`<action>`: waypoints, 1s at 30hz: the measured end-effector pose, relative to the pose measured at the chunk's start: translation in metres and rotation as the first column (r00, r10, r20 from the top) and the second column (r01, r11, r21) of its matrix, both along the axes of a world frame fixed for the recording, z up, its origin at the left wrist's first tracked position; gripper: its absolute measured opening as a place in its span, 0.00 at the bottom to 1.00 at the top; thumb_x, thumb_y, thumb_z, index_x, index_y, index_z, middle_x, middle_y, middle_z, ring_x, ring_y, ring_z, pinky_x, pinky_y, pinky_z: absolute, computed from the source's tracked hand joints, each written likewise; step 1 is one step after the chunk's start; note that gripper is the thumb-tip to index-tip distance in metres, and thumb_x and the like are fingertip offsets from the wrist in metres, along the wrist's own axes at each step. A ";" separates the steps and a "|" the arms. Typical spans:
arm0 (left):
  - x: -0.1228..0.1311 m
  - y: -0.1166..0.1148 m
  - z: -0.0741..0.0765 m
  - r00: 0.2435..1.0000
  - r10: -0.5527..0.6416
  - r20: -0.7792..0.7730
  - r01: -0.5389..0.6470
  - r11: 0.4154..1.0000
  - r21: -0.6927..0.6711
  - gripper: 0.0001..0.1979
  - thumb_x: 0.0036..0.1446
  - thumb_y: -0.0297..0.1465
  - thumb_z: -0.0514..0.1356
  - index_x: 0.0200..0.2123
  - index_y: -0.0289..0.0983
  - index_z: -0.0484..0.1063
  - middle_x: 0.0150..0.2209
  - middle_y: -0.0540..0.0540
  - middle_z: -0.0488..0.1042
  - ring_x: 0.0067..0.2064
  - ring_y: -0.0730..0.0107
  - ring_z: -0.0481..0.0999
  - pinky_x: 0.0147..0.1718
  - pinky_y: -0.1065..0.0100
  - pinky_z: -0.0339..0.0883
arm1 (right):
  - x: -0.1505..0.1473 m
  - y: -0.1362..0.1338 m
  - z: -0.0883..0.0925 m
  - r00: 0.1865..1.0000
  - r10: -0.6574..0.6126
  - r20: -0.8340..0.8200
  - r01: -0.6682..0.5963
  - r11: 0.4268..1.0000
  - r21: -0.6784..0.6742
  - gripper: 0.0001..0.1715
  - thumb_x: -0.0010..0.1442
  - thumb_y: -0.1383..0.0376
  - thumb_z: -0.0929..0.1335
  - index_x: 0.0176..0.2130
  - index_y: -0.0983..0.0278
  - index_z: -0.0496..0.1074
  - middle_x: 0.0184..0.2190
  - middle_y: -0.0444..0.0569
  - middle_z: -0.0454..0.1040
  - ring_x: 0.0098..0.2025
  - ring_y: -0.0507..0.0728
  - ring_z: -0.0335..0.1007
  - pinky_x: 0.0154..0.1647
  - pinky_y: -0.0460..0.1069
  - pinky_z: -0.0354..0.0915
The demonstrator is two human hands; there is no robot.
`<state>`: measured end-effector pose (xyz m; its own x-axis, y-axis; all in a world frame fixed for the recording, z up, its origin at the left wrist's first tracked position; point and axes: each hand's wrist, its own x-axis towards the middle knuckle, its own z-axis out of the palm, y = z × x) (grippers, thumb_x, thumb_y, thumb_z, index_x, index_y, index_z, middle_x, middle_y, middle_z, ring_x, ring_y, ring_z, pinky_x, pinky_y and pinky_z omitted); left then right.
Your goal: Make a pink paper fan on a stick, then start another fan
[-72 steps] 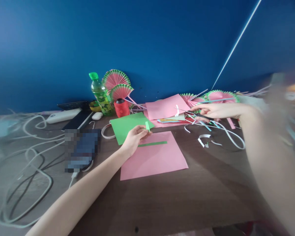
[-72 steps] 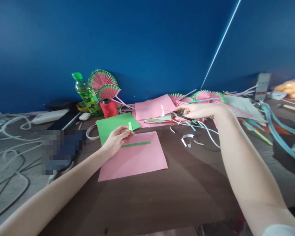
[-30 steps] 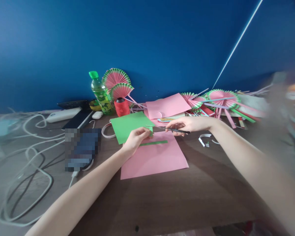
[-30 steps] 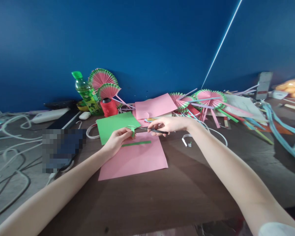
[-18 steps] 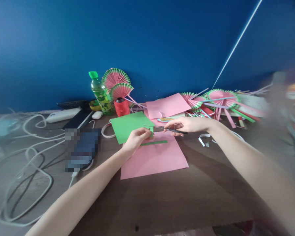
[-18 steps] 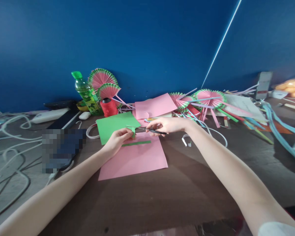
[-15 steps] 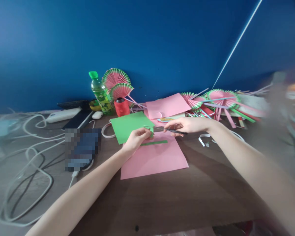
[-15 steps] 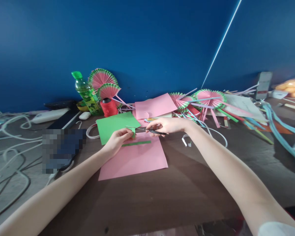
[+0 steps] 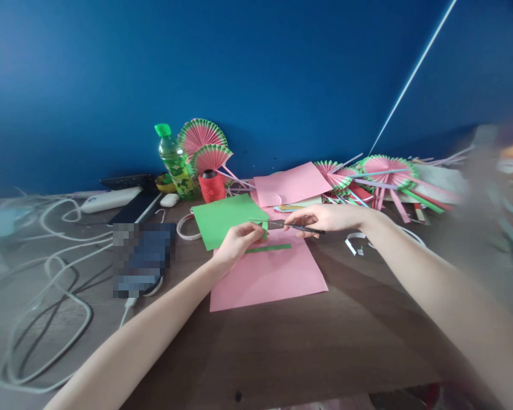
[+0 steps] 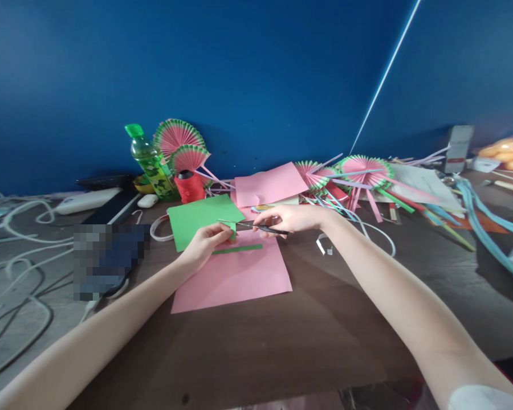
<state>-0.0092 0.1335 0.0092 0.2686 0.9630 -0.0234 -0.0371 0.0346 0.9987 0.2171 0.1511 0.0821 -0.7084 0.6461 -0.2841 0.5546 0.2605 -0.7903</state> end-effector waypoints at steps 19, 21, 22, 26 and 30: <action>0.001 0.000 0.000 1.000 0.002 -0.015 -0.002 1.000 -0.002 0.14 0.40 0.40 0.65 0.23 0.34 0.70 0.24 0.48 0.73 0.29 0.71 0.72 0.38 0.65 0.66 | -0.005 -0.004 0.005 0.998 -0.014 0.061 0.014 1.000 0.006 0.21 0.53 0.65 0.61 0.48 0.63 0.65 0.29 0.46 0.69 0.26 0.50 0.61 0.35 0.51 0.60; 0.001 0.000 0.000 1.000 0.005 -0.014 -0.005 1.000 -0.006 0.14 0.40 0.40 0.65 0.23 0.35 0.70 0.24 0.49 0.73 0.28 0.72 0.72 0.38 0.66 0.66 | -0.006 -0.005 0.005 0.998 -0.021 0.061 0.020 1.000 0.011 0.21 0.53 0.65 0.61 0.48 0.63 0.65 0.29 0.46 0.69 0.27 0.50 0.61 0.35 0.51 0.61; 0.001 0.000 0.000 1.000 0.006 -0.013 -0.006 1.000 -0.007 0.13 0.40 0.40 0.65 0.22 0.35 0.70 0.24 0.49 0.73 0.28 0.72 0.72 0.37 0.66 0.65 | -0.006 -0.005 0.005 0.998 -0.024 0.058 0.023 1.000 0.011 0.21 0.53 0.65 0.61 0.48 0.63 0.65 0.29 0.46 0.69 0.27 0.51 0.62 0.36 0.51 0.61; 0.000 0.001 0.000 1.000 0.001 -0.010 -0.001 1.000 -0.010 0.13 0.41 0.39 0.64 0.23 0.35 0.70 0.24 0.49 0.74 0.29 0.72 0.72 0.38 0.66 0.65 | -0.006 -0.006 0.006 0.998 -0.030 0.055 0.029 0.999 0.016 0.22 0.54 0.64 0.61 0.49 0.65 0.65 0.28 0.46 0.69 0.28 0.51 0.63 0.37 0.51 0.60; 0.001 0.001 0.000 1.000 0.002 -0.006 -0.002 1.000 -0.016 0.13 0.41 0.39 0.64 0.23 0.35 0.70 0.24 0.49 0.73 0.29 0.72 0.72 0.39 0.65 0.65 | -0.007 -0.006 0.007 0.998 -0.035 0.061 0.034 0.999 0.012 0.22 0.54 0.64 0.61 0.49 0.66 0.65 0.28 0.47 0.68 0.28 0.51 0.62 0.36 0.50 0.60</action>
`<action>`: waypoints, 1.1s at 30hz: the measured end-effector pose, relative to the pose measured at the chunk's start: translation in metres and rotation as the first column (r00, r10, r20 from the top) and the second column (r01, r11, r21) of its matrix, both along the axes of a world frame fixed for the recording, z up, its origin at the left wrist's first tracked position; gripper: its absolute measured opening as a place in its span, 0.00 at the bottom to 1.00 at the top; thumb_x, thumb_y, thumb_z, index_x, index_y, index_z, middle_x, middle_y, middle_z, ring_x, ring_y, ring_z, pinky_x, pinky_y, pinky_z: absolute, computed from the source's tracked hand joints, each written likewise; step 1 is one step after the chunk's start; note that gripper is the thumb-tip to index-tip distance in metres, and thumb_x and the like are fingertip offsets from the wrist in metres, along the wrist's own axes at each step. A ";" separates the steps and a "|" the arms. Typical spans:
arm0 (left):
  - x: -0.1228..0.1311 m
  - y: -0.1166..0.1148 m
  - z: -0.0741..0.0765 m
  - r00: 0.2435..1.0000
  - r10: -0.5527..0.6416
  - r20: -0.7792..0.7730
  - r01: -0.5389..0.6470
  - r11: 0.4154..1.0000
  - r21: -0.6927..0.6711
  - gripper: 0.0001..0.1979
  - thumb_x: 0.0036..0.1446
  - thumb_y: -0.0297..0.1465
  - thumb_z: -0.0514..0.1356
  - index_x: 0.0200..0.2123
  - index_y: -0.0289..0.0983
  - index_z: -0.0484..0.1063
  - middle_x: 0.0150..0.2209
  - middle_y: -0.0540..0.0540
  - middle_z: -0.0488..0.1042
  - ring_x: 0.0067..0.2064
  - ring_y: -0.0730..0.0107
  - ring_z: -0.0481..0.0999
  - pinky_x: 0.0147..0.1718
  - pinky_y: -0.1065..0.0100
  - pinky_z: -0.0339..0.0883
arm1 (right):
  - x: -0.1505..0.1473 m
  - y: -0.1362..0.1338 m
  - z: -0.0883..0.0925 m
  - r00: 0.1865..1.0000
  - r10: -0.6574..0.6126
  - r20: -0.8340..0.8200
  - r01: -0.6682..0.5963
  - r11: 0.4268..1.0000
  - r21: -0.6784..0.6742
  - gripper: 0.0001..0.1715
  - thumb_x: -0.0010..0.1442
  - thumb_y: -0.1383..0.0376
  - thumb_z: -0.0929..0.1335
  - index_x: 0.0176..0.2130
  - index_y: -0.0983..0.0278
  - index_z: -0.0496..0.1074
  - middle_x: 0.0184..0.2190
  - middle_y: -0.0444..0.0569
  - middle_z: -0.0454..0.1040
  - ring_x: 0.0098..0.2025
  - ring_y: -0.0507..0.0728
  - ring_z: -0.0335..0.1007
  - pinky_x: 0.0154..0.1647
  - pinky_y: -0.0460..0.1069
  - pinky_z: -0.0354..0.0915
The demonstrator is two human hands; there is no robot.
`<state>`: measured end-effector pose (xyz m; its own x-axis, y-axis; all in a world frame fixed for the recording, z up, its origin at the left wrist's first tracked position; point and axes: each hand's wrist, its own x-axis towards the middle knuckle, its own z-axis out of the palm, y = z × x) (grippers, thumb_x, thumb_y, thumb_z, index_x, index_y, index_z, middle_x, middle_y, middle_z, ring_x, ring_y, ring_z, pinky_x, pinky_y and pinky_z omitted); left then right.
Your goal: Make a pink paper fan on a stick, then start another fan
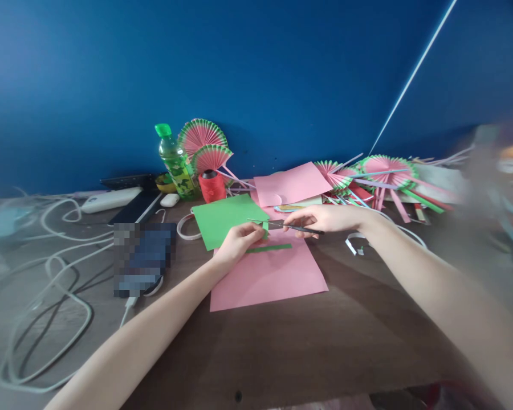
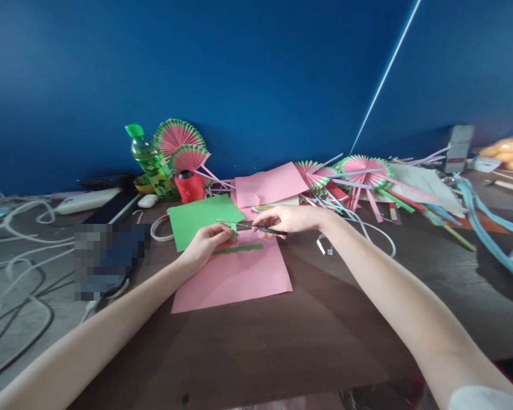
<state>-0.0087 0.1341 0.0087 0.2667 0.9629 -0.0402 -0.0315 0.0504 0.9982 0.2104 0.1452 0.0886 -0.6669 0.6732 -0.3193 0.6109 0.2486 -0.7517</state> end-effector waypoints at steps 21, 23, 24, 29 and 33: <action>0.000 0.000 0.000 1.000 -0.015 0.001 0.015 1.000 -0.013 0.14 0.42 0.39 0.64 0.24 0.34 0.69 0.25 0.50 0.73 0.30 0.74 0.72 0.38 0.68 0.65 | 0.002 0.003 -0.004 0.999 -0.035 0.017 0.035 0.999 -0.010 0.22 0.55 0.64 0.61 0.49 0.66 0.67 0.39 0.52 0.71 0.25 0.48 0.60 0.31 0.48 0.59; 0.000 0.000 0.001 1.000 -0.016 -0.012 0.015 1.000 -0.015 0.14 0.42 0.39 0.64 0.24 0.34 0.69 0.25 0.50 0.73 0.30 0.74 0.72 0.38 0.68 0.65 | 0.004 0.006 -0.006 1.000 -0.017 0.000 0.017 1.000 -0.024 0.21 0.55 0.65 0.61 0.48 0.65 0.67 0.36 0.51 0.71 0.21 0.46 0.57 0.28 0.48 0.58; 0.000 0.000 0.001 1.000 -0.016 -0.018 0.016 1.000 -0.017 0.13 0.43 0.39 0.63 0.25 0.34 0.69 0.25 0.50 0.73 0.30 0.75 0.72 0.38 0.69 0.65 | 0.005 0.007 -0.007 1.000 -0.010 -0.007 0.010 1.000 -0.021 0.21 0.55 0.64 0.61 0.48 0.65 0.67 0.36 0.51 0.71 0.20 0.45 0.56 0.27 0.47 0.57; -0.001 -0.001 0.003 0.999 -0.020 -0.040 0.019 1.000 -0.008 0.12 0.44 0.38 0.61 0.25 0.34 0.68 0.24 0.51 0.72 0.29 0.76 0.70 0.35 0.70 0.64 | 0.018 0.016 -0.004 0.977 -0.208 0.043 0.200 0.969 0.143 0.24 0.54 0.57 0.63 0.50 0.63 0.67 0.38 0.52 0.72 0.23 0.48 0.63 0.22 0.46 0.54; -0.001 0.000 0.002 0.994 -0.042 -0.098 0.046 0.998 0.038 0.11 0.48 0.37 0.58 0.26 0.35 0.67 0.24 0.52 0.69 0.29 0.75 0.69 0.35 0.70 0.63 | 0.033 0.023 -0.002 0.848 -0.464 0.257 0.319 0.834 0.451 0.19 0.53 0.57 0.63 0.43 0.61 0.71 0.33 0.48 0.74 0.27 0.52 0.66 0.24 0.46 0.57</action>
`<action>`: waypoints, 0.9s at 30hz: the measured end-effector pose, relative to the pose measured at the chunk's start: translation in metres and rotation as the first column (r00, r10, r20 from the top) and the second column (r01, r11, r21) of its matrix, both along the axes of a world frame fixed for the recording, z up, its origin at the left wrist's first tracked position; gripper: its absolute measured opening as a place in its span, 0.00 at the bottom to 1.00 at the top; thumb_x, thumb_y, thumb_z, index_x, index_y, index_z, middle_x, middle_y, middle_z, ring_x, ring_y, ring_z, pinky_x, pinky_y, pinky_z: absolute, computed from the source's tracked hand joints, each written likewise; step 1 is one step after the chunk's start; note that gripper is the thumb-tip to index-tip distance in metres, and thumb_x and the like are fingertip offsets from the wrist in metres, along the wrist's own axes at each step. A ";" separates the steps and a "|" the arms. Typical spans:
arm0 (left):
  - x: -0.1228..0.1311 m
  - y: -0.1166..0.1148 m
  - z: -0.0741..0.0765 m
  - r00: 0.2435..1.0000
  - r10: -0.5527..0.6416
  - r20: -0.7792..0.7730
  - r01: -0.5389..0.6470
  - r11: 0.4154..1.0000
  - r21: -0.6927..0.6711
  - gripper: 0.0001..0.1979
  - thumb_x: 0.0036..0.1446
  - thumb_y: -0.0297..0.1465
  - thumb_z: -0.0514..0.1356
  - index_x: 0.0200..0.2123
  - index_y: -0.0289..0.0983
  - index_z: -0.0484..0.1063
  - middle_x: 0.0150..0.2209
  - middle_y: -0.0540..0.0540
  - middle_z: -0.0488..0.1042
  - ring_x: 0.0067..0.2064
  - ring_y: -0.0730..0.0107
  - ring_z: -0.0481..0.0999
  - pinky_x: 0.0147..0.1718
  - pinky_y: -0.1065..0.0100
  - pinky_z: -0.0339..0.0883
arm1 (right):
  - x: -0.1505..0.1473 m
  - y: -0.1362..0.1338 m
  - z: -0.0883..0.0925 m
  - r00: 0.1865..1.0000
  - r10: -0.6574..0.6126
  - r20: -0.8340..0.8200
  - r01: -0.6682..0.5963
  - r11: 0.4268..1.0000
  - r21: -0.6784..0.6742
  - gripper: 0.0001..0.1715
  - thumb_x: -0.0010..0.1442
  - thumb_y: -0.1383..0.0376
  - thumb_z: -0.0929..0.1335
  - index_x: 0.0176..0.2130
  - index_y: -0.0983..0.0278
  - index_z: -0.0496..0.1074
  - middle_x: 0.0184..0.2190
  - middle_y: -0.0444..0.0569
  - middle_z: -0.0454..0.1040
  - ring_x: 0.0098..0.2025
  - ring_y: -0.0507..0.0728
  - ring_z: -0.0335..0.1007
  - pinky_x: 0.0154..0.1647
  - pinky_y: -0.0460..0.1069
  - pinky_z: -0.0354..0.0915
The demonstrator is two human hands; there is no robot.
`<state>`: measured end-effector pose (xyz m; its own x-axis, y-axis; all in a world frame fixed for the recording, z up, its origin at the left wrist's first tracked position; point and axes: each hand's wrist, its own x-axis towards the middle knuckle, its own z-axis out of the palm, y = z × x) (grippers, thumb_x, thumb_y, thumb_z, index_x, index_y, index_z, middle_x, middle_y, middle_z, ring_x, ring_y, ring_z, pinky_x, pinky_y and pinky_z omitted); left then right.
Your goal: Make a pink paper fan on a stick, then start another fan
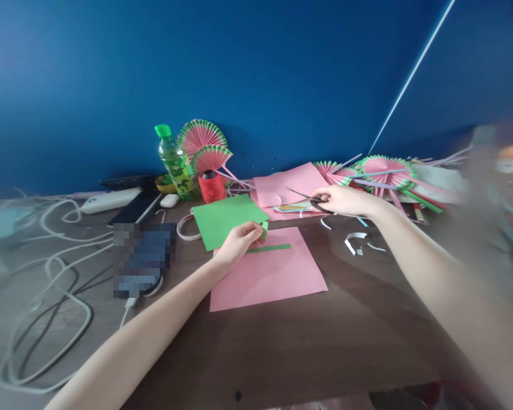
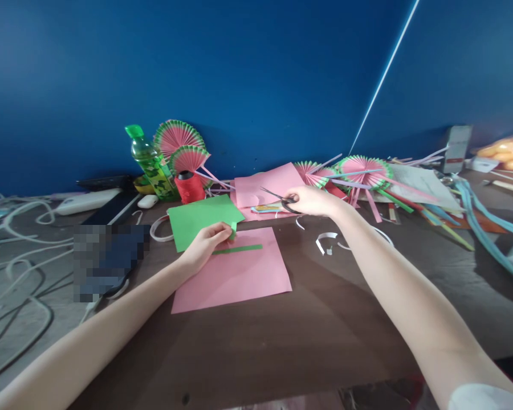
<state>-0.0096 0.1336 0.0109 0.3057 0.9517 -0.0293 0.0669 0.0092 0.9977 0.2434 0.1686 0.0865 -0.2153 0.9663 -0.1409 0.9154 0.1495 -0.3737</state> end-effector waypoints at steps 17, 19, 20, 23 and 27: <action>0.003 -0.009 0.001 0.855 -0.005 -0.519 0.202 0.924 0.325 0.11 0.56 0.35 0.50 0.29 0.37 0.69 0.27 0.51 0.70 0.29 0.73 0.66 0.30 0.71 0.57 | -0.068 -0.030 -0.020 0.900 0.346 -0.265 -0.313 0.936 0.161 0.13 0.55 0.58 0.64 0.29 0.65 0.71 0.26 0.46 0.72 0.29 0.52 0.64 0.31 0.47 0.57; 0.004 -0.010 0.003 0.842 0.014 -0.539 0.188 0.929 0.319 0.11 0.56 0.35 0.50 0.28 0.37 0.68 0.25 0.52 0.68 0.27 0.74 0.64 0.28 0.72 0.55 | -0.075 -0.031 -0.025 0.894 0.353 -0.274 -0.330 0.935 0.129 0.11 0.55 0.60 0.64 0.27 0.66 0.69 0.23 0.44 0.69 0.26 0.50 0.61 0.28 0.46 0.55; 0.004 -0.010 0.003 0.837 0.024 -0.546 0.178 0.933 0.314 0.11 0.56 0.35 0.50 0.27 0.37 0.68 0.24 0.52 0.67 0.26 0.74 0.63 0.27 0.72 0.54 | -0.075 -0.030 -0.026 0.898 0.345 -0.271 -0.326 0.938 0.115 0.11 0.54 0.61 0.64 0.26 0.66 0.69 0.22 0.43 0.68 0.25 0.50 0.60 0.27 0.46 0.54; 0.004 -0.009 0.004 0.843 0.033 -0.537 0.148 0.945 0.291 0.11 0.55 0.35 0.50 0.27 0.37 0.68 0.25 0.52 0.68 0.27 0.74 0.64 0.27 0.71 0.55 | -0.065 -0.021 -0.028 0.929 0.292 -0.227 -0.290 0.956 0.042 0.10 0.52 0.62 0.65 0.25 0.66 0.69 0.22 0.44 0.68 0.25 0.50 0.60 0.26 0.46 0.54; 0.003 -0.007 0.003 0.869 0.041 -0.493 0.121 0.949 0.291 0.12 0.55 0.35 0.49 0.26 0.37 0.68 0.26 0.50 0.70 0.31 0.70 0.68 0.31 0.70 0.58 | -0.042 -0.008 -0.029 0.969 0.226 -0.095 -0.239 0.959 -0.154 0.08 0.49 0.63 0.64 0.24 0.65 0.69 0.20 0.44 0.69 0.21 0.50 0.61 0.23 0.46 0.54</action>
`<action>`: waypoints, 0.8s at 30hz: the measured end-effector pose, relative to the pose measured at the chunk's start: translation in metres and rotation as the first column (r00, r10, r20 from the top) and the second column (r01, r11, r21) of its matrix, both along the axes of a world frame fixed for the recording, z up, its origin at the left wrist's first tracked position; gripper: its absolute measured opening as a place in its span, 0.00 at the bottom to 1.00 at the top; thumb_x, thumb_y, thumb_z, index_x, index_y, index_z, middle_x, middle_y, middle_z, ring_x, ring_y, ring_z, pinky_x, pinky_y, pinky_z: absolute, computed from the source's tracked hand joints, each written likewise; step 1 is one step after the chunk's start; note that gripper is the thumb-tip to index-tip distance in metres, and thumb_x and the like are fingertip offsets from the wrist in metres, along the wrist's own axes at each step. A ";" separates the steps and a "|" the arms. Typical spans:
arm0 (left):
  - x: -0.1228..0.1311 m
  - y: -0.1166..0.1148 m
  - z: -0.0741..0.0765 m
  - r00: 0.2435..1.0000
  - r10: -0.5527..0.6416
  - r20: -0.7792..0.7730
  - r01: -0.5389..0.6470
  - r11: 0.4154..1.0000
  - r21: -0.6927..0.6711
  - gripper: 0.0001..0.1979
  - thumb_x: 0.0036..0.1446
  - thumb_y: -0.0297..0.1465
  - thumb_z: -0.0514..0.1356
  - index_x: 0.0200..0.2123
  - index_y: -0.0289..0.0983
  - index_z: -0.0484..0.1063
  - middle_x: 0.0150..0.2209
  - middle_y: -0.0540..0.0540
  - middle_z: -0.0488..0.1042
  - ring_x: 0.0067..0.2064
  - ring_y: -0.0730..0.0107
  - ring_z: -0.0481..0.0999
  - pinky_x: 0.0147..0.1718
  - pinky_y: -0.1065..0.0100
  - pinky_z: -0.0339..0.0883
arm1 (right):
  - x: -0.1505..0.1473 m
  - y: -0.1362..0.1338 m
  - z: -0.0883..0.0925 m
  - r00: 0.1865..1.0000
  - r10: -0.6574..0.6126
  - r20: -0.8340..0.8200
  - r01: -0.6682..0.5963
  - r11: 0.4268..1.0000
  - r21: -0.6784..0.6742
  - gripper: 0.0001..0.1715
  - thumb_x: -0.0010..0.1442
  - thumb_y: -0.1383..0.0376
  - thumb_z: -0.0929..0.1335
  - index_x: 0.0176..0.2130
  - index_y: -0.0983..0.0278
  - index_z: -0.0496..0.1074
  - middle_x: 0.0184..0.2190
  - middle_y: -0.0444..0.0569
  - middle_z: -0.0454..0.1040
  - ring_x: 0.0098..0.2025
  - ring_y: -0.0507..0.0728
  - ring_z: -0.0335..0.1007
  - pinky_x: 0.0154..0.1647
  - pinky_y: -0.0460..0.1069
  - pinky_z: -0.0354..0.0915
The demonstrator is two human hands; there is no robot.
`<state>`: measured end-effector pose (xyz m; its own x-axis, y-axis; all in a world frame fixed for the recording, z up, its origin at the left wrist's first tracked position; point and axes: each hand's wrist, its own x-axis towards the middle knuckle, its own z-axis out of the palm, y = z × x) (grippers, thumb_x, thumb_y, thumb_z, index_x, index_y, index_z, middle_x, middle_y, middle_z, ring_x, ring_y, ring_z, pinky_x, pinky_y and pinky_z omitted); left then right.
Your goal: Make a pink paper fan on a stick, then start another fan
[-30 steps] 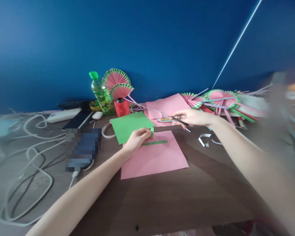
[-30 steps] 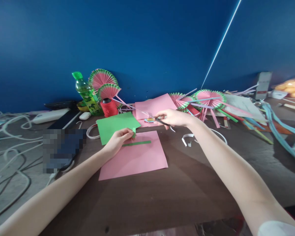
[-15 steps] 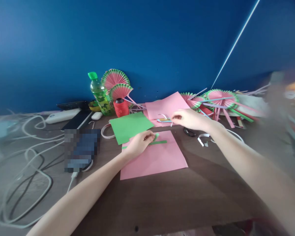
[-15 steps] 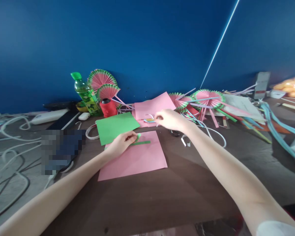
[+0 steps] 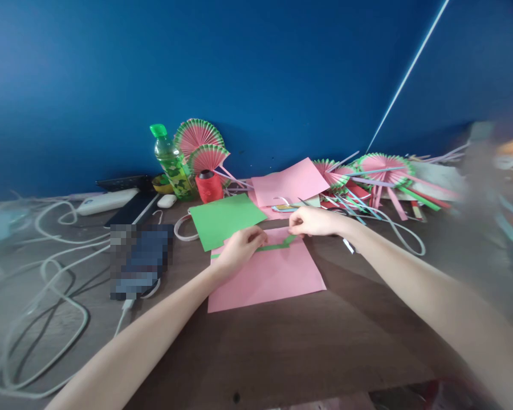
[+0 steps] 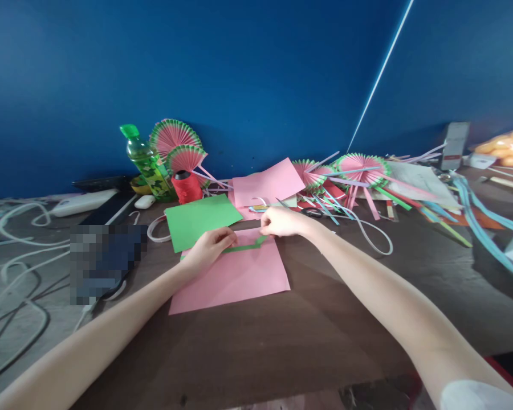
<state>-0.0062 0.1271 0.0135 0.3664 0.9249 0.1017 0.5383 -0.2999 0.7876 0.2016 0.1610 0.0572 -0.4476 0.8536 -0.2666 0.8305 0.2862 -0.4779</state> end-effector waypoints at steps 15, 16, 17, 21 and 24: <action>0.004 -0.012 0.000 0.963 -0.147 -0.225 0.211 0.933 0.292 0.13 0.54 0.24 0.52 0.40 0.38 0.73 0.38 0.45 0.72 0.41 0.67 0.70 0.41 0.65 0.64 | 0.012 0.005 -0.002 0.988 0.077 0.130 -0.056 0.986 -0.158 0.10 0.47 0.60 0.66 0.23 0.66 0.67 0.22 0.47 0.72 0.23 0.50 0.64 0.23 0.44 0.57; 0.004 -0.012 -0.002 0.949 -0.158 -0.271 0.245 0.915 0.322 0.14 0.55 0.24 0.52 0.42 0.39 0.73 0.38 0.45 0.71 0.41 0.66 0.69 0.41 0.65 0.64 | 0.012 0.005 -0.003 0.987 0.080 0.141 -0.059 0.987 -0.147 0.09 0.47 0.61 0.65 0.23 0.66 0.67 0.21 0.47 0.71 0.23 0.50 0.64 0.23 0.44 0.57; 0.004 -0.012 -0.003 0.934 -0.166 -0.316 0.275 0.898 0.344 0.14 0.56 0.25 0.51 0.43 0.40 0.73 0.38 0.45 0.70 0.41 0.66 0.69 0.41 0.64 0.64 | 0.012 0.005 -0.003 0.985 0.084 0.149 -0.063 0.988 -0.138 0.08 0.46 0.63 0.65 0.22 0.66 0.66 0.21 0.46 0.71 0.23 0.50 0.64 0.23 0.44 0.57; 0.003 -0.012 -0.008 0.904 -0.170 -0.392 0.326 0.867 0.377 0.14 0.58 0.29 0.50 0.43 0.42 0.74 0.37 0.44 0.69 0.40 0.65 0.67 0.41 0.63 0.64 | 0.012 0.006 -0.004 0.983 0.096 0.154 -0.074 0.987 -0.144 0.07 0.46 0.63 0.64 0.22 0.65 0.66 0.20 0.45 0.69 0.22 0.49 0.63 0.22 0.44 0.56; 0.003 -0.011 -0.009 0.905 -0.176 -0.386 0.330 0.865 0.378 0.15 0.59 0.30 0.50 0.43 0.42 0.74 0.36 0.44 0.69 0.40 0.65 0.67 0.41 0.63 0.64 | 0.011 0.005 -0.004 0.984 0.092 0.150 -0.069 0.986 -0.149 0.07 0.46 0.63 0.64 0.22 0.65 0.65 0.20 0.45 0.69 0.22 0.49 0.62 0.23 0.44 0.56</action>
<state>-0.0031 0.1158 0.0049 0.6638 0.6879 0.2936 0.5993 -0.7240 0.3414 0.2126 0.1663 0.0535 -0.4567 0.7643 -0.4553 0.8750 0.2934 -0.3851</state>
